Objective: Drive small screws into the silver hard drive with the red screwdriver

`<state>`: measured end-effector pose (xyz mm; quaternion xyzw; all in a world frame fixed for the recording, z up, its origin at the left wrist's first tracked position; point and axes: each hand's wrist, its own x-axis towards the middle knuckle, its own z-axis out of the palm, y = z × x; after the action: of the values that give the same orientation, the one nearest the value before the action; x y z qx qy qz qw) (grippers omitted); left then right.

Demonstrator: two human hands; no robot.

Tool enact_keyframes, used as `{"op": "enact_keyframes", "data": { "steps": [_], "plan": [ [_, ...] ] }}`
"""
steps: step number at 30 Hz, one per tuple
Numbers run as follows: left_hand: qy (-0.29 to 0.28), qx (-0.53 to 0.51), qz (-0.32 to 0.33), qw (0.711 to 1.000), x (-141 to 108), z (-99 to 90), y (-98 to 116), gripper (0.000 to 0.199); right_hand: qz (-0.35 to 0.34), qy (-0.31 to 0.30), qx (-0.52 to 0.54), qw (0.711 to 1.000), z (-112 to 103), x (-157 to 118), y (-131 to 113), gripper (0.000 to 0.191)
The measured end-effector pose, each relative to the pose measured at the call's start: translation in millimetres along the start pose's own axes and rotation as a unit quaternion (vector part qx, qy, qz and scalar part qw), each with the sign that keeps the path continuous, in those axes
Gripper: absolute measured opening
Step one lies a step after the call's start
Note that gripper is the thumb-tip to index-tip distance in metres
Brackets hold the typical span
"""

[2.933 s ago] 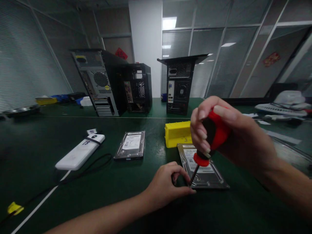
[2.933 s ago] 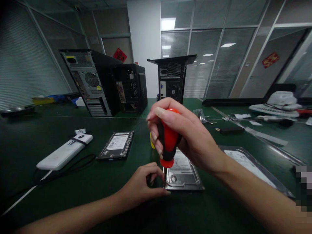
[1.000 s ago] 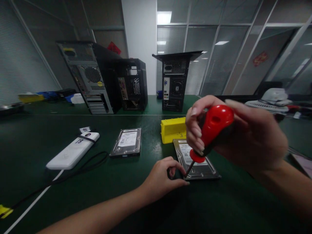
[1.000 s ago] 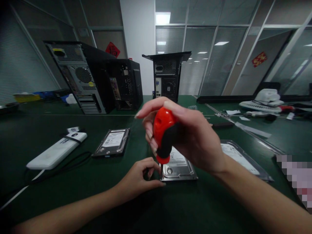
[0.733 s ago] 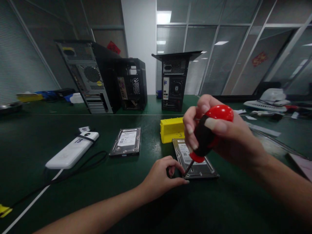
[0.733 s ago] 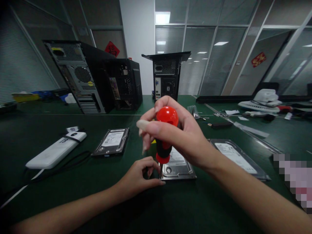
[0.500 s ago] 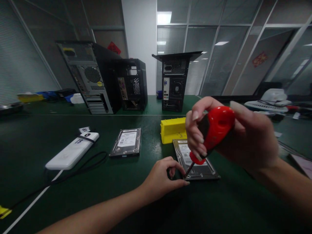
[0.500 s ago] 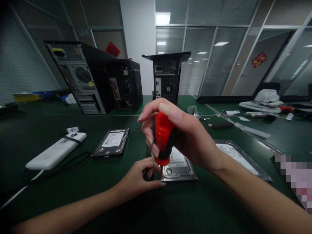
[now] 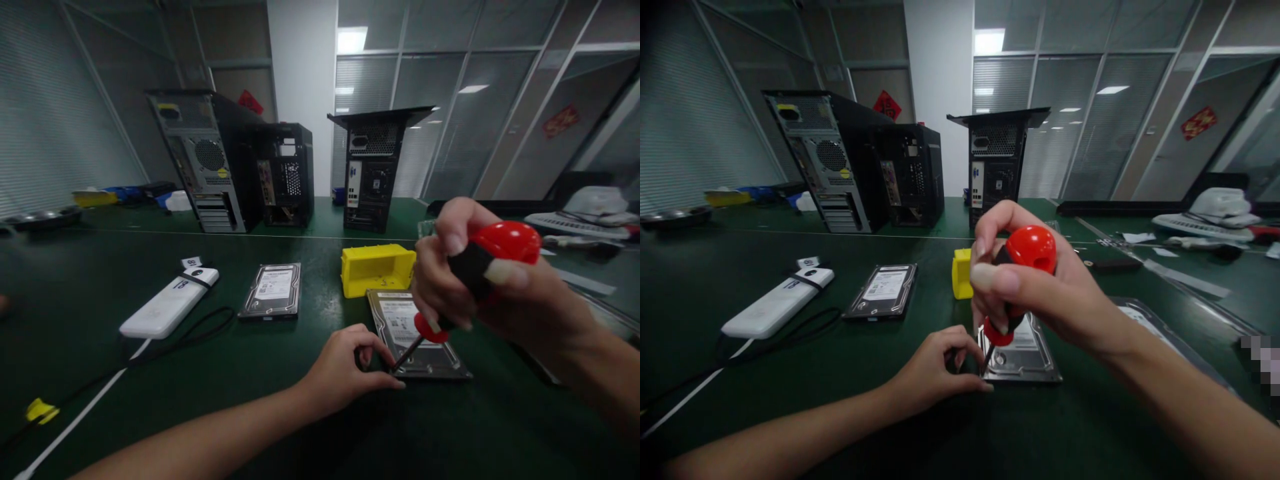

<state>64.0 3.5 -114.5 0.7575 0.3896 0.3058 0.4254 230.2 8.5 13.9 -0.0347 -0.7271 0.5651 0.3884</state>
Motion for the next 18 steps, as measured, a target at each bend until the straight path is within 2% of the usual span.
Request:
{"op": "enact_keyframes", "data": {
  "steps": [5,9,12,15,18],
  "plan": [
    [0.004,0.004,-0.002,1.0,-0.2,-0.5,1.0,0.034,0.044,0.063,-0.041,0.996,1.5,-3.7,-6.5,0.03],
    [0.008,0.008,-0.009,1.0,-0.1,-0.7,1.3,0.034,0.002,0.065,-0.065,0.996,-4.9,-3.4,0.1,0.028],
    [0.004,0.01,-0.01,1.0,0.1,-0.6,1.2,0.033,-0.023,0.076,-0.035,0.996,-6.2,0.7,6.5,0.02],
    [0.002,0.02,-0.008,1.0,0.3,-0.8,1.3,0.033,-0.026,0.044,0.006,0.999,-0.8,4.6,8.2,0.017],
    [-0.005,0.031,-0.007,0.999,0.4,-1.4,1.3,0.032,-0.026,0.067,-0.014,0.997,6.8,5.8,4.9,0.019]
  ]
}}
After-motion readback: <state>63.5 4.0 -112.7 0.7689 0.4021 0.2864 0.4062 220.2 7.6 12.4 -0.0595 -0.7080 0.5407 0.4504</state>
